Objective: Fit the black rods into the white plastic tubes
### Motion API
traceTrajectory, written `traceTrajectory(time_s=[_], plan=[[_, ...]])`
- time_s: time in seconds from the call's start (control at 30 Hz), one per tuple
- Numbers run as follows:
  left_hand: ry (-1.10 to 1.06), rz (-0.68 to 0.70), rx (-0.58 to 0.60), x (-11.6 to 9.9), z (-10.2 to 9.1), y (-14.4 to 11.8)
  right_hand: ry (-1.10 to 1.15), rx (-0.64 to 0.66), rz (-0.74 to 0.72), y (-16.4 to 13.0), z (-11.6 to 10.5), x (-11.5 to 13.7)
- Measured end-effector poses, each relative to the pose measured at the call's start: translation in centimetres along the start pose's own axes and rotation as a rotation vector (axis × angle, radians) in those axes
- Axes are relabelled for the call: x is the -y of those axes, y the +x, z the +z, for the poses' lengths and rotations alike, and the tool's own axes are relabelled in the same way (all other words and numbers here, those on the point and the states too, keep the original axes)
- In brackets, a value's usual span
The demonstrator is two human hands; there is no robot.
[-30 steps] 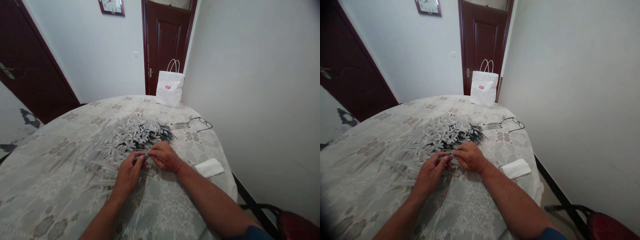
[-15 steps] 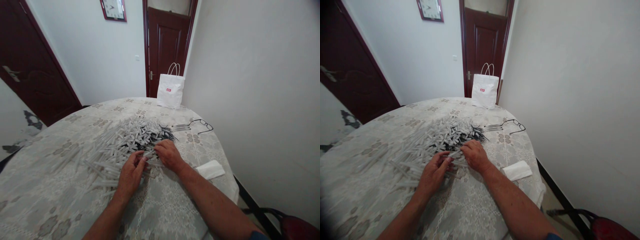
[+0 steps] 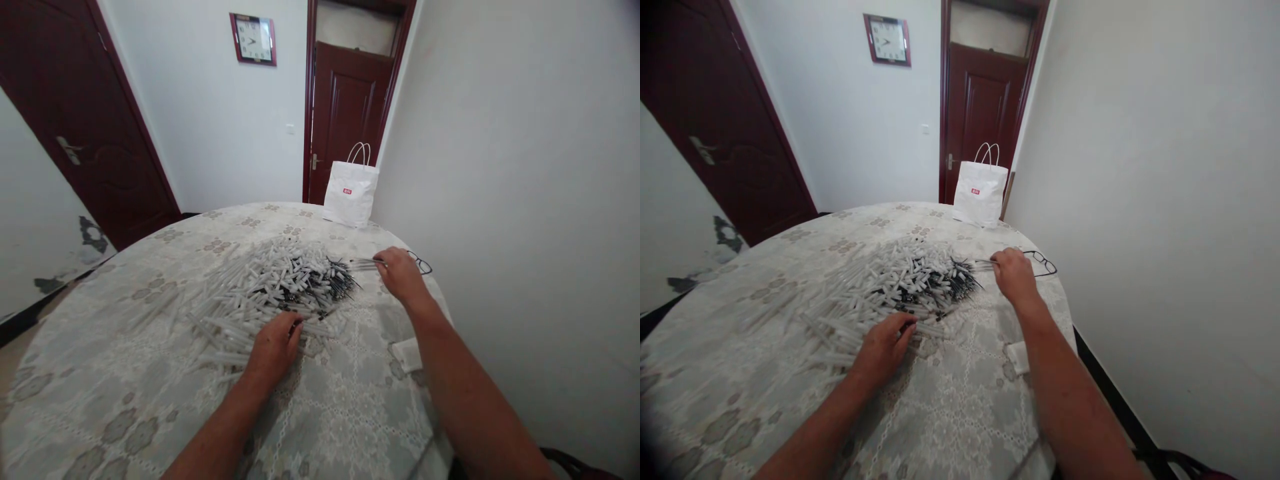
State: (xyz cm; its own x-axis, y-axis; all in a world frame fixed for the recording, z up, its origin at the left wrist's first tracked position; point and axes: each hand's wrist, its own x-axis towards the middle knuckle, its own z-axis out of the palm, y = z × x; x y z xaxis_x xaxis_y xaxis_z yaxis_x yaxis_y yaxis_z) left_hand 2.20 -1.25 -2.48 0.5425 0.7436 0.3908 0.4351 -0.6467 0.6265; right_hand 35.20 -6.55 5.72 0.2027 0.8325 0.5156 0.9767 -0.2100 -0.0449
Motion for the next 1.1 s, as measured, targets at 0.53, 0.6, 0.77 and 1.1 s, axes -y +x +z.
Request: traceTrajectory(time_s=[0.53,0.6,0.77,1.1], plan=[[0.2,0.105,0.038,1.6,0.5,-0.2,-0.218,0.383,0.009,2.1,9.3,-5.4],[0.216,0.127,0.04,1.7,0.5,-0.3,-0.222,0.387,0.001,2.3,9.9,-5.4],[0.234,0.185,0.025,1.7,0.5,-0.4,-0.238,0.391,0.003,2.1,11.4,-5.6],[0.266,0.19,0.056,2.0,0.5,-0.5,-0.269,0.326,0.062,1.9,12.5,-6.0]])
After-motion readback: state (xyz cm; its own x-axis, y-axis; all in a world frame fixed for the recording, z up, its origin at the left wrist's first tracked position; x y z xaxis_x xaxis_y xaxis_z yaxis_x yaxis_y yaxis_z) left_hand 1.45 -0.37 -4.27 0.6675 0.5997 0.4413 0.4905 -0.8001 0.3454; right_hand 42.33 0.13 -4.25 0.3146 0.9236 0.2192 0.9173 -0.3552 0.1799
